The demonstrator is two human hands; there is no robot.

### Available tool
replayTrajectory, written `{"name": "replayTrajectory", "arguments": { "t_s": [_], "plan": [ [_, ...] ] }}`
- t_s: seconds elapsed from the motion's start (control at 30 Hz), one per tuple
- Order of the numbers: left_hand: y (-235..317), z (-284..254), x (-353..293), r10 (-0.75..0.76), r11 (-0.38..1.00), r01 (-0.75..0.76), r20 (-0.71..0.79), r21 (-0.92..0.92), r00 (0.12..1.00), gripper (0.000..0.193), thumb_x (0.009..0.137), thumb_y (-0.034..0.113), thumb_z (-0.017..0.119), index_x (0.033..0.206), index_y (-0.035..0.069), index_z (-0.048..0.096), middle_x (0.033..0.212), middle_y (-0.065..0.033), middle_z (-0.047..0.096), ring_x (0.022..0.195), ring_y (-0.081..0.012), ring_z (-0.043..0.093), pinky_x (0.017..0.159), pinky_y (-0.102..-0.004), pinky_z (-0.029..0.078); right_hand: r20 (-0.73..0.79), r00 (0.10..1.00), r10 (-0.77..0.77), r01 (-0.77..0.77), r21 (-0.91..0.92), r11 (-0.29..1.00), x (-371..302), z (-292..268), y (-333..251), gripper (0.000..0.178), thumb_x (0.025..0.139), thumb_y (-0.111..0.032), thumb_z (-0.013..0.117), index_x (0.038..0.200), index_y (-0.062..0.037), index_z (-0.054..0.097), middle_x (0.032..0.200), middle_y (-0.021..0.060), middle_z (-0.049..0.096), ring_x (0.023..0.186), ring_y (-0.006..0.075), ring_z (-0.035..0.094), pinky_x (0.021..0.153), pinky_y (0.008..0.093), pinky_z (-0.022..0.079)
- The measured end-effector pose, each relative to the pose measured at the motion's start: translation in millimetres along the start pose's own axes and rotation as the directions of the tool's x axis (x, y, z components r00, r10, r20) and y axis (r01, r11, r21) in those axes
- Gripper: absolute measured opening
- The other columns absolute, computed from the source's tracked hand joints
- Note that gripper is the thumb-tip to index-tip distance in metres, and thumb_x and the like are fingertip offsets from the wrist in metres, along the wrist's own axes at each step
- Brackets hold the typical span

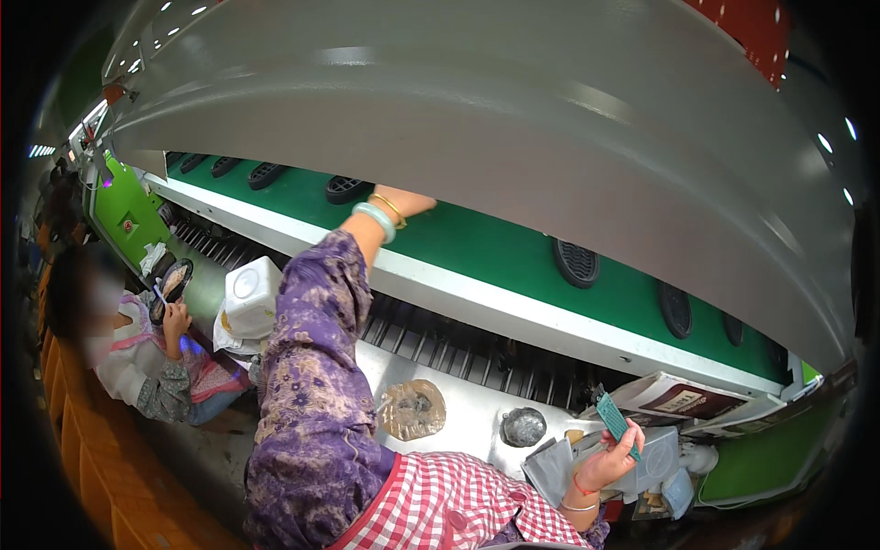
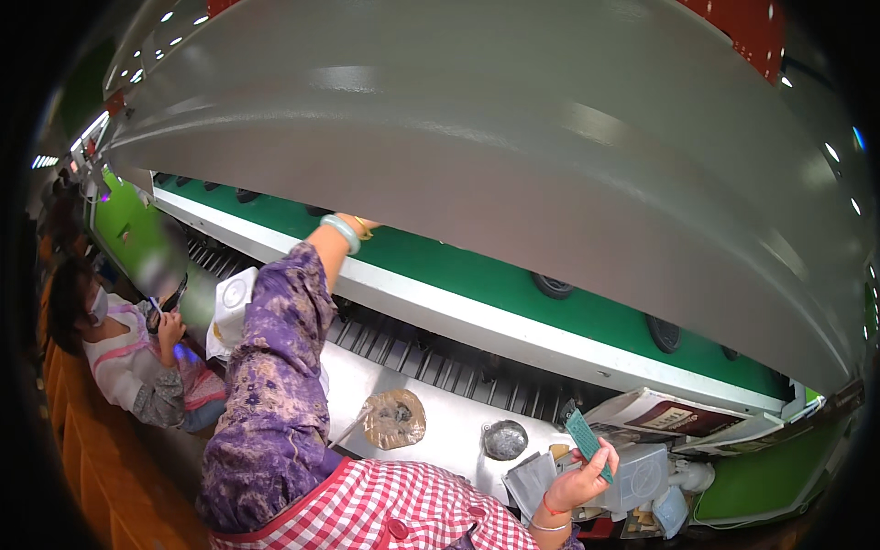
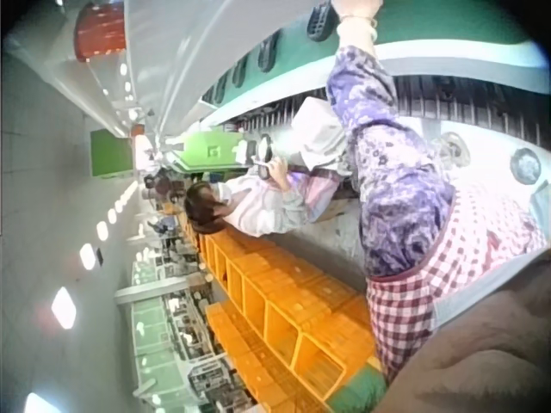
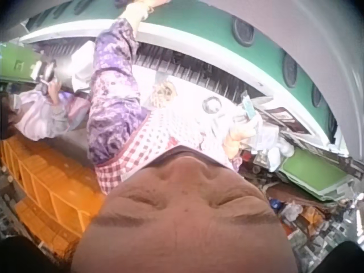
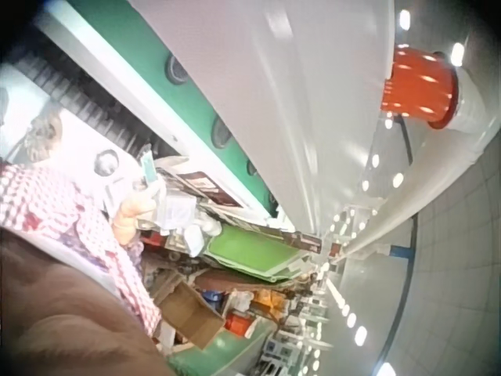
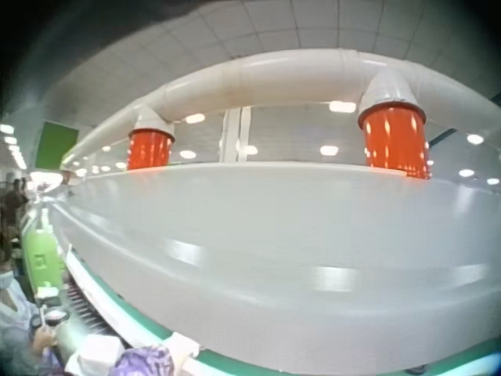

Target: The person applies adhesive to shoe soles by dipping a brush into liquid adhesive, spreading it across each sole, and placing the soles onto a conveyor belt.

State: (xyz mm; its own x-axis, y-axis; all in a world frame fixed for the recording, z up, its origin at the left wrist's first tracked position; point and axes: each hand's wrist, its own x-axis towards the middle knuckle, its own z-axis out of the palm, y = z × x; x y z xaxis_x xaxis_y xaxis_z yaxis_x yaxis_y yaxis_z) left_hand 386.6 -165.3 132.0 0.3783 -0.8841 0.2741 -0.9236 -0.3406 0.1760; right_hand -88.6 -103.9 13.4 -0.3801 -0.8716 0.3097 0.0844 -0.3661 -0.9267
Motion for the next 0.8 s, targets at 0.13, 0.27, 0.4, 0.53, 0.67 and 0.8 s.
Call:
{"name": "replayTrajectory", "arguments": {
  "t_s": [0.13, 0.27, 0.4, 0.53, 0.67, 0.8],
  "plan": [
    [-86, -19, -15, -0.089, 0.996, 0.089, 0.019, -0.002, 0.996, 0.057, 0.064, 0.027, 0.070, 0.117, 0.009, 0.057, 0.109, -0.0185, 0.060, 0.103, -0.0339, 0.057, 0.088, -0.0393, 0.045, 0.061, 0.997, 0.047, -0.047, -0.012, 0.999, -2, 12, 2, 0.024, 0.094, -0.021, 0.045, 0.097, 0.0002, 0.055, 0.077, 0.0066, 0.059, 0.055, 0.0099, 0.050, 0.051, 0.0205, 0.037],
    [-122, -18, -2, -0.140, 0.990, 0.141, 0.060, -0.024, 0.988, 0.058, 0.063, 0.027, 0.070, 0.117, 0.009, 0.057, 0.109, -0.0185, 0.060, 0.103, -0.0339, 0.057, 0.088, -0.0394, 0.045, 0.085, 0.992, 0.097, -0.095, -0.030, 0.995, -4, 20, 15, 0.024, 0.095, -0.022, 0.044, 0.098, -0.0001, 0.055, 0.078, 0.0066, 0.059, 0.057, 0.0092, 0.049, 0.052, 0.0199, 0.037],
    [-120, -5, 18, -0.175, 0.982, 0.181, 0.105, -0.052, 0.979, 0.059, 0.063, 0.026, 0.071, 0.118, 0.009, 0.056, 0.109, -0.0185, 0.061, 0.103, -0.0339, 0.057, 0.087, -0.0394, 0.045, 0.102, 0.990, 0.094, -0.088, -0.064, 0.994, -8, 25, 13, 0.024, 0.095, -0.021, 0.044, 0.098, -0.0004, 0.055, 0.078, 0.0060, 0.059, 0.058, 0.0087, 0.049, 0.052, 0.0196, 0.036],
    [-127, -7, 31, -0.198, 0.974, 0.210, 0.132, -0.084, 0.971, 0.061, 0.062, 0.026, 0.071, 0.119, 0.010, 0.056, 0.109, -0.0186, 0.061, 0.102, -0.0339, 0.057, 0.087, -0.0395, 0.045, 0.095, 0.992, 0.082, -0.074, -0.086, 0.994, -12, 24, 12, 0.024, 0.095, -0.022, 0.044, 0.097, -0.0007, 0.055, 0.080, 0.0053, 0.060, 0.058, 0.0086, 0.049, 0.052, 0.0195, 0.036],
    [-127, -4, 16, -0.234, 0.960, 0.255, 0.171, -0.117, 0.957, 0.062, 0.062, 0.025, 0.071, 0.119, 0.010, 0.056, 0.110, -0.0186, 0.061, 0.102, -0.0339, 0.058, 0.087, -0.0396, 0.045, 0.094, 0.992, 0.085, -0.079, -0.070, 0.994, -20, 15, 7, 0.025, 0.095, -0.023, 0.044, 0.098, -0.0011, 0.055, 0.080, 0.0051, 0.060, 0.059, 0.0086, 0.049, 0.053, 0.0199, 0.036],
    [-87, -25, -32, -0.179, 0.810, 0.314, 0.301, -0.495, 0.937, 0.072, 0.059, 0.025, 0.074, 0.125, 0.008, 0.051, 0.108, -0.0180, 0.061, 0.100, -0.0316, 0.059, 0.086, -0.0379, 0.045, 0.108, 0.987, 0.119, -0.117, -0.023, 0.993, -16, -4, 0, 0.025, 0.095, -0.023, 0.044, 0.099, -0.0013, 0.056, 0.081, 0.0045, 0.060, 0.060, 0.0087, 0.048, 0.054, 0.0205, 0.036]
  ]
}}
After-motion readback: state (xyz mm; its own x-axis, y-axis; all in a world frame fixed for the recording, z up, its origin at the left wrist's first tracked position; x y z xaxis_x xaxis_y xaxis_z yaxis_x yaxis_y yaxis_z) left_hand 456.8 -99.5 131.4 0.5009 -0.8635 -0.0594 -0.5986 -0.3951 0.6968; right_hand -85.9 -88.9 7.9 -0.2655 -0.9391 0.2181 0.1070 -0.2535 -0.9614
